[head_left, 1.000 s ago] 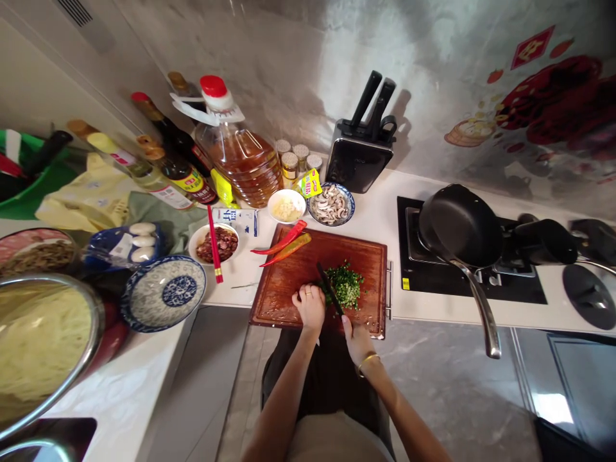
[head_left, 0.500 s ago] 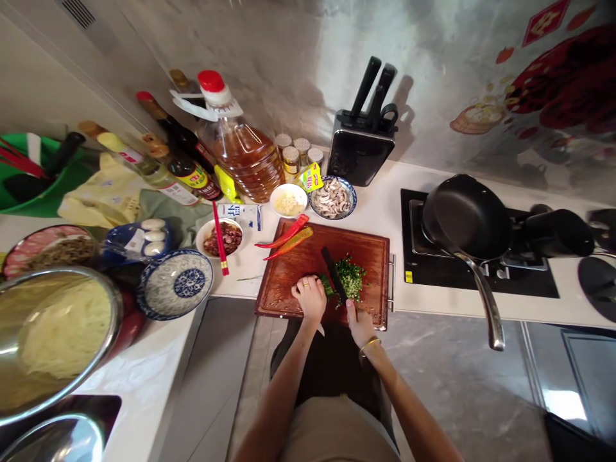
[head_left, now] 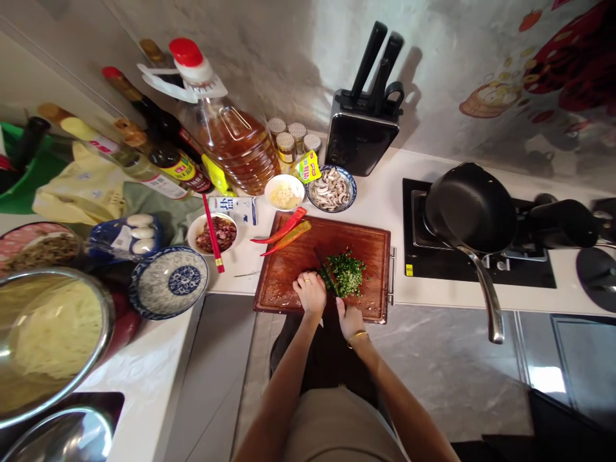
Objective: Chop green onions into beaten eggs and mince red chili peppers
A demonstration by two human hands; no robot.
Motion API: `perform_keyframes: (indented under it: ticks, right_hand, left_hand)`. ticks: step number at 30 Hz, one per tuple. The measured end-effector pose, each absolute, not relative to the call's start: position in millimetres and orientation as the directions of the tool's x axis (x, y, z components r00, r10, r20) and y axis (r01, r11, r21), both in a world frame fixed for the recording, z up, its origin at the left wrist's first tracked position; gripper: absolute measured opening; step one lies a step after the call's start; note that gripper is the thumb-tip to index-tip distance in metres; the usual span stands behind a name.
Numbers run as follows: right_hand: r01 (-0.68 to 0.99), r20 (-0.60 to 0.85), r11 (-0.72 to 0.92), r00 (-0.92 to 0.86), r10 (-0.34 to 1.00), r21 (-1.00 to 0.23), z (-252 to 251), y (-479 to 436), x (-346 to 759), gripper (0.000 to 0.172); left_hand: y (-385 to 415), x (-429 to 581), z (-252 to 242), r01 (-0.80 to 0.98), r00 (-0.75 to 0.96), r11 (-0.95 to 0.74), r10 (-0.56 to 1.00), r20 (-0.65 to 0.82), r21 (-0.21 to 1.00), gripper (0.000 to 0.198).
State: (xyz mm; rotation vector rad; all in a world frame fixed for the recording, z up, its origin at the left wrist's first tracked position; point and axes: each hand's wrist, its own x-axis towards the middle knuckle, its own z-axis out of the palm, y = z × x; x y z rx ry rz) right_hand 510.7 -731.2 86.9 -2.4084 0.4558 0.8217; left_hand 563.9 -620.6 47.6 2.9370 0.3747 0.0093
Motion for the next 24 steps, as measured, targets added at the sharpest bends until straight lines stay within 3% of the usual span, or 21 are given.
perform_keyframes:
  ticks: [5, 12, 16, 24]
  right_hand:
    - [-0.504, -0.598, -0.706, 0.789, -0.142, -0.498, 87.1, -738.3, 511.1, 0.078]
    - [-0.406, -0.54, -0.745, 0.838, -0.073, -0.53, 114.6, -743.4, 498.9, 0.059]
    - [-0.386, -0.526, -0.769, 0.847, -0.077, -0.51, 117.9, -738.4, 495.3, 0.056]
    - [-0.454, -0.633, -0.798, 0.765, -0.119, -0.397, 95.8, -727.0, 504.6, 0.068]
  left_hand:
    - [-620.3, 562.6, 52.8, 0.244, 0.969, -0.948, 0.249, -0.002, 0.203, 0.031]
    - [-616.7, 559.8, 52.7, 0.287, 0.954, -0.914, 0.298, -0.006, 0.286, 0.03]
    - [-617.1, 559.9, 48.9, 0.296, 0.953, -0.92, 0.301, -0.018, 0.258, 0.03]
    - [-619.4, 562.3, 48.1, 0.253, 0.967, -0.95, 0.249, -0.044, 0.182, 0.031]
